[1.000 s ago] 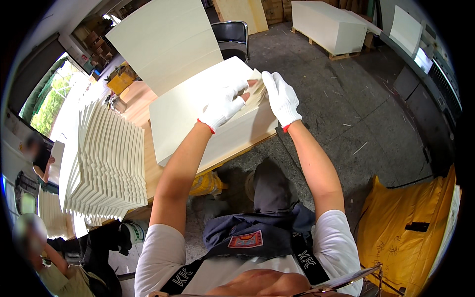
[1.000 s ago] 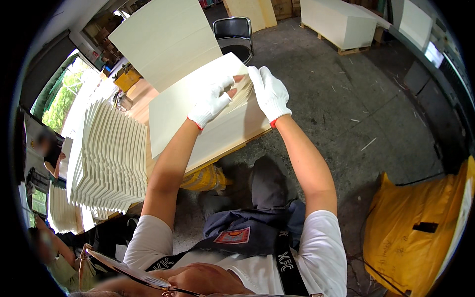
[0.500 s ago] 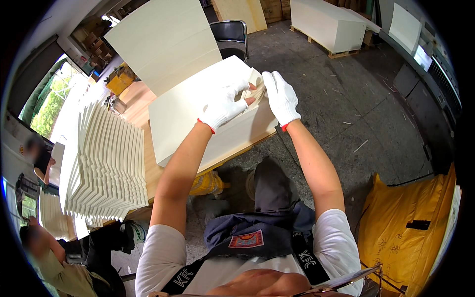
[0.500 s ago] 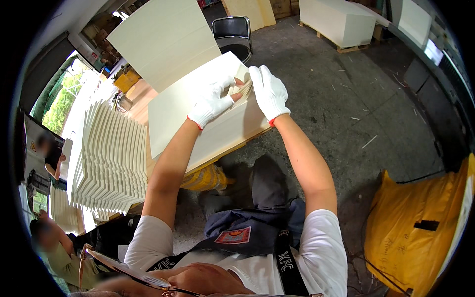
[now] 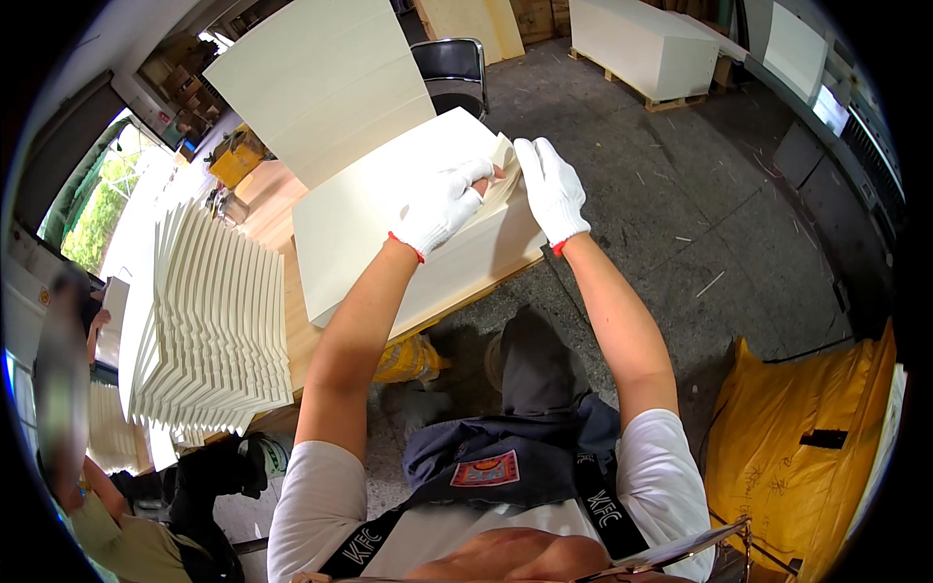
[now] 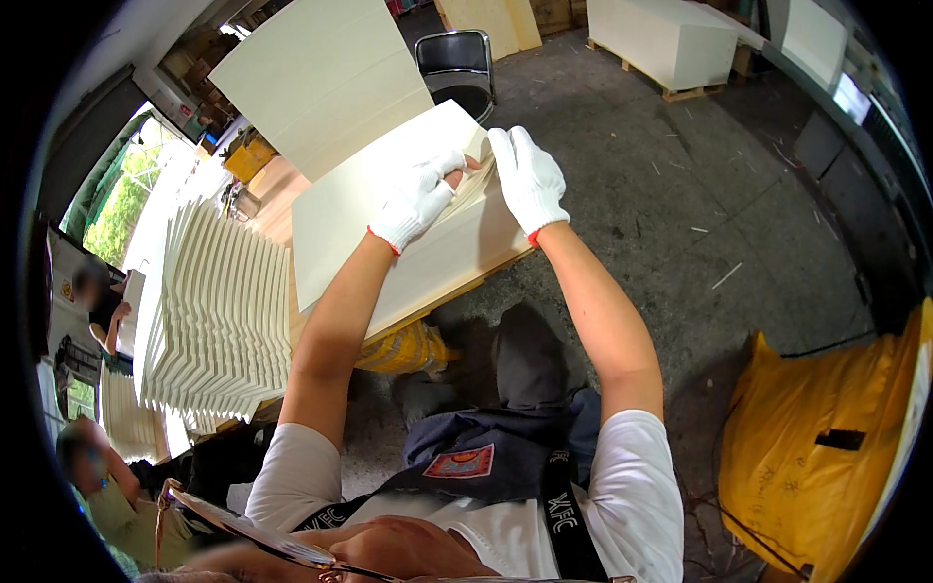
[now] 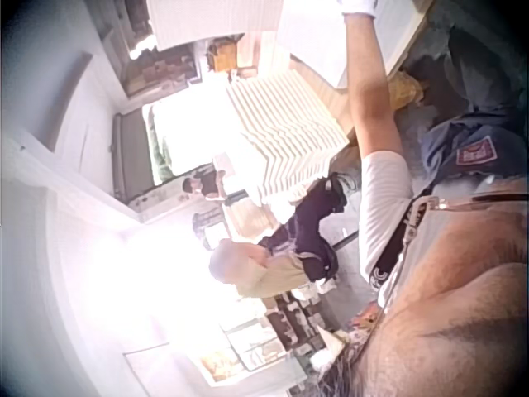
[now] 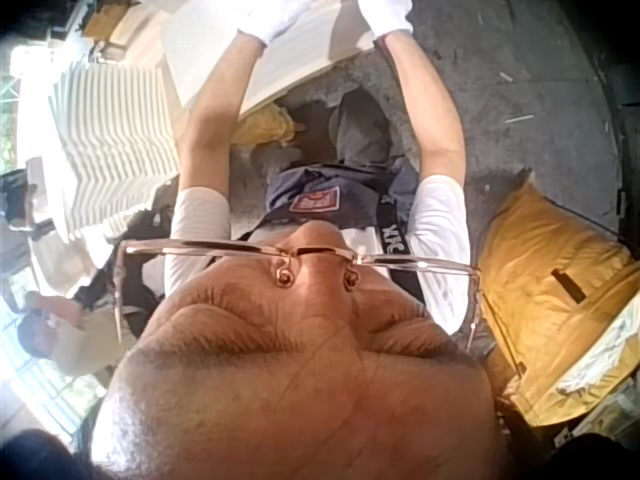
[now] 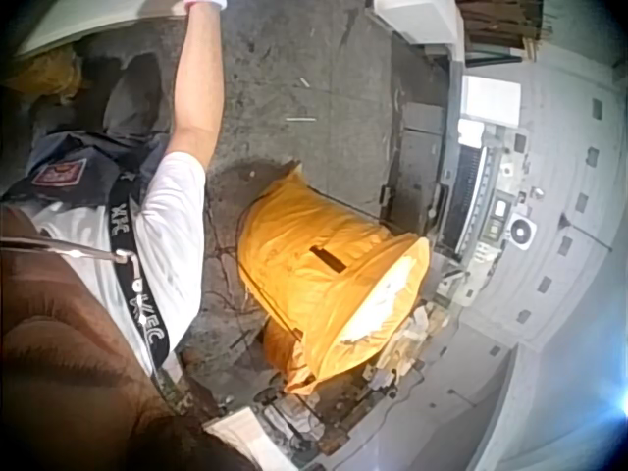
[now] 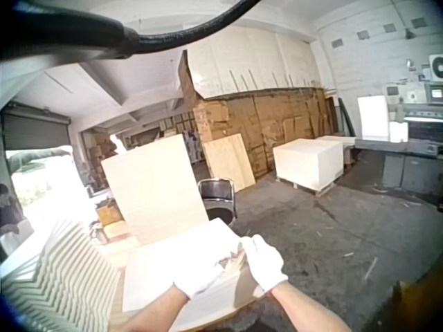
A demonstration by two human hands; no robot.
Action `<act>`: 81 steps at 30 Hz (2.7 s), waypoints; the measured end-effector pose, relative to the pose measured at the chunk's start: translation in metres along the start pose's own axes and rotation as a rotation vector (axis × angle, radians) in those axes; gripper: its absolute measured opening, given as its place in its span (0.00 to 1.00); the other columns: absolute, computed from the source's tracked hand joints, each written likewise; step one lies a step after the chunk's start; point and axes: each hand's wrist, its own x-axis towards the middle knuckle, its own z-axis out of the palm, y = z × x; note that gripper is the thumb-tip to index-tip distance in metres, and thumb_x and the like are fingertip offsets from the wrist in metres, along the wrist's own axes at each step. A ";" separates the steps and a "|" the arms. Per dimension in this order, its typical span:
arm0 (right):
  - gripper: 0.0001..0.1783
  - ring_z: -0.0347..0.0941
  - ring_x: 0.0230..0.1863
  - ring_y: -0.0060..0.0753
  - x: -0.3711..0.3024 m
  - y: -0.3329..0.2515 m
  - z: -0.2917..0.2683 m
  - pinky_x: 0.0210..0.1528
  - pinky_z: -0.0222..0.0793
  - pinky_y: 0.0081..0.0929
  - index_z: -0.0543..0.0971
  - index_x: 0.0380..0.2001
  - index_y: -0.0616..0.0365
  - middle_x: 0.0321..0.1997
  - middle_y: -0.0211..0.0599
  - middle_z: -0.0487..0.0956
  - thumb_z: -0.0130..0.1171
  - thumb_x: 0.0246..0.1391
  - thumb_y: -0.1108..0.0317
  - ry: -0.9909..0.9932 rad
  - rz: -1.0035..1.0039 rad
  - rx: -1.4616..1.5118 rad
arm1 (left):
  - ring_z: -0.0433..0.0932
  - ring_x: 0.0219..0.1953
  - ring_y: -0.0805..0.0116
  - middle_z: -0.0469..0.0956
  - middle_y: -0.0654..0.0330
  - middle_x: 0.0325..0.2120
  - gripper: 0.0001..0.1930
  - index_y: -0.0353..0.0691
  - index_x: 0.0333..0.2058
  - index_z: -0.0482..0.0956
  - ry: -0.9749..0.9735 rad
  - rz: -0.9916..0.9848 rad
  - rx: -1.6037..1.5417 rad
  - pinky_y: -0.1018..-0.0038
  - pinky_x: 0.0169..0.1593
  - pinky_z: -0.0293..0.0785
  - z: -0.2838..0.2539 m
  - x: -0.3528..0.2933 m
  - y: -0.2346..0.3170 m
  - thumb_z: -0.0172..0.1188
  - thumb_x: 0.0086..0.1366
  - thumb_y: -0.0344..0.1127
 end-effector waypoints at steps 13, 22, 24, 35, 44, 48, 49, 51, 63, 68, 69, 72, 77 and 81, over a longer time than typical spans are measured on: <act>0.24 0.77 0.37 0.62 -0.001 0.003 -0.001 0.38 0.69 0.54 0.73 0.42 0.51 0.35 0.51 0.80 0.39 0.69 0.42 -0.022 -0.031 0.000 | 0.79 0.43 0.66 0.82 0.56 0.41 0.18 0.46 0.51 0.78 -0.003 -0.080 -0.086 0.68 0.50 0.75 0.003 0.001 0.002 0.66 0.63 0.36; 0.29 0.78 0.37 0.59 0.001 -0.006 -0.017 0.39 0.68 0.51 0.76 0.37 0.51 0.32 0.50 0.80 0.41 0.67 0.37 -0.060 0.042 0.026 | 0.81 0.41 0.62 0.83 0.54 0.40 0.18 0.53 0.56 0.79 0.073 0.100 0.017 0.70 0.49 0.75 0.001 -0.008 0.010 0.61 0.67 0.38; 0.32 0.78 0.37 0.55 0.001 -0.007 -0.032 0.40 0.68 0.47 0.77 0.34 0.52 0.31 0.47 0.81 0.41 0.65 0.33 -0.048 0.025 0.013 | 0.81 0.40 0.64 0.83 0.54 0.38 0.20 0.53 0.59 0.77 0.062 0.106 0.035 0.69 0.48 0.76 0.002 -0.008 0.003 0.59 0.68 0.38; 0.33 0.80 0.44 0.53 -0.004 0.010 -0.047 0.45 0.70 0.44 0.80 0.38 0.52 0.37 0.48 0.83 0.43 0.63 0.33 -0.353 0.139 -0.242 | 0.82 0.41 0.59 0.84 0.53 0.42 0.23 0.56 0.61 0.76 0.039 0.131 0.091 0.67 0.49 0.77 0.002 -0.009 0.011 0.56 0.67 0.36; 0.31 0.80 0.37 0.51 -0.005 0.014 -0.044 0.39 0.73 0.45 0.80 0.34 0.53 0.33 0.44 0.82 0.48 0.62 0.34 -0.283 -0.243 -0.439 | 0.80 0.47 0.51 0.80 0.56 0.50 0.21 0.49 0.56 0.77 0.038 0.216 0.311 0.63 0.51 0.76 0.006 -0.002 0.007 0.56 0.63 0.35; 0.29 0.79 0.36 0.50 -0.001 0.011 -0.044 0.38 0.73 0.45 0.79 0.34 0.52 0.31 0.42 0.80 0.49 0.62 0.35 -0.304 -0.306 -0.499 | 0.80 0.48 0.50 0.80 0.55 0.49 0.19 0.47 0.54 0.78 0.012 0.133 0.338 0.61 0.52 0.75 0.006 0.016 -0.006 0.56 0.64 0.37; 0.29 0.78 0.36 0.50 0.002 0.014 -0.043 0.38 0.72 0.45 0.79 0.35 0.51 0.30 0.42 0.79 0.48 0.63 0.35 -0.298 -0.344 -0.517 | 0.80 0.47 0.49 0.80 0.54 0.48 0.18 0.47 0.53 0.78 0.041 0.152 0.321 0.61 0.51 0.75 0.008 0.019 -0.007 0.57 0.64 0.36; 0.29 0.78 0.35 0.50 0.008 0.019 -0.042 0.38 0.72 0.46 0.78 0.35 0.50 0.30 0.42 0.79 0.47 0.63 0.34 -0.259 -0.426 -0.519 | 0.80 0.48 0.50 0.81 0.53 0.48 0.19 0.47 0.54 0.78 0.023 0.127 0.306 0.62 0.53 0.74 0.010 0.022 -0.010 0.57 0.64 0.36; 0.30 0.77 0.39 0.57 0.000 0.001 -0.018 0.43 0.68 0.48 0.76 0.37 0.53 0.30 0.48 0.79 0.38 0.67 0.37 -0.189 0.085 0.129 | 0.80 0.45 0.64 0.83 0.54 0.45 0.21 0.45 0.58 0.78 -0.068 -0.056 -0.131 0.69 0.54 0.74 -0.001 0.006 0.004 0.59 0.67 0.41; 0.31 0.77 0.39 0.58 -0.002 0.006 -0.011 0.43 0.68 0.48 0.76 0.38 0.54 0.30 0.48 0.79 0.37 0.68 0.37 -0.142 0.055 0.122 | 0.80 0.48 0.64 0.83 0.54 0.47 0.22 0.43 0.57 0.78 -0.086 -0.123 -0.085 0.69 0.55 0.73 0.002 0.009 0.002 0.62 0.65 0.41; 0.31 0.77 0.39 0.59 -0.002 0.006 -0.011 0.43 0.68 0.48 0.76 0.38 0.54 0.30 0.49 0.79 0.37 0.68 0.37 -0.141 0.061 0.120 | 0.80 0.48 0.64 0.83 0.54 0.47 0.23 0.43 0.57 0.78 -0.080 -0.104 -0.089 0.68 0.56 0.73 0.001 0.009 0.001 0.63 0.65 0.41; 0.32 0.77 0.40 0.60 -0.003 0.009 -0.010 0.43 0.68 0.48 0.76 0.38 0.54 0.31 0.50 0.79 0.37 0.68 0.37 -0.140 0.071 0.125 | 0.80 0.51 0.62 0.82 0.54 0.49 0.23 0.43 0.57 0.77 -0.076 -0.079 -0.085 0.68 0.57 0.72 -0.001 0.009 0.002 0.62 0.65 0.40; 0.31 0.77 0.40 0.61 -0.004 0.008 -0.008 0.42 0.69 0.49 0.75 0.38 0.54 0.34 0.52 0.80 0.37 0.68 0.37 -0.106 0.034 0.074 | 0.80 0.50 0.60 0.82 0.53 0.48 0.21 0.46 0.58 0.77 0.037 0.033 -0.203 0.68 0.57 0.72 0.004 0.004 0.001 0.60 0.66 0.37; 0.30 0.77 0.41 0.62 -0.003 0.008 -0.007 0.41 0.69 0.50 0.75 0.40 0.54 0.36 0.54 0.80 0.36 0.69 0.39 -0.109 0.003 0.039 | 0.81 0.49 0.57 0.83 0.52 0.46 0.19 0.51 0.56 0.79 -0.051 -0.069 -0.048 0.68 0.55 0.73 0.002 0.007 0.001 0.60 0.66 0.39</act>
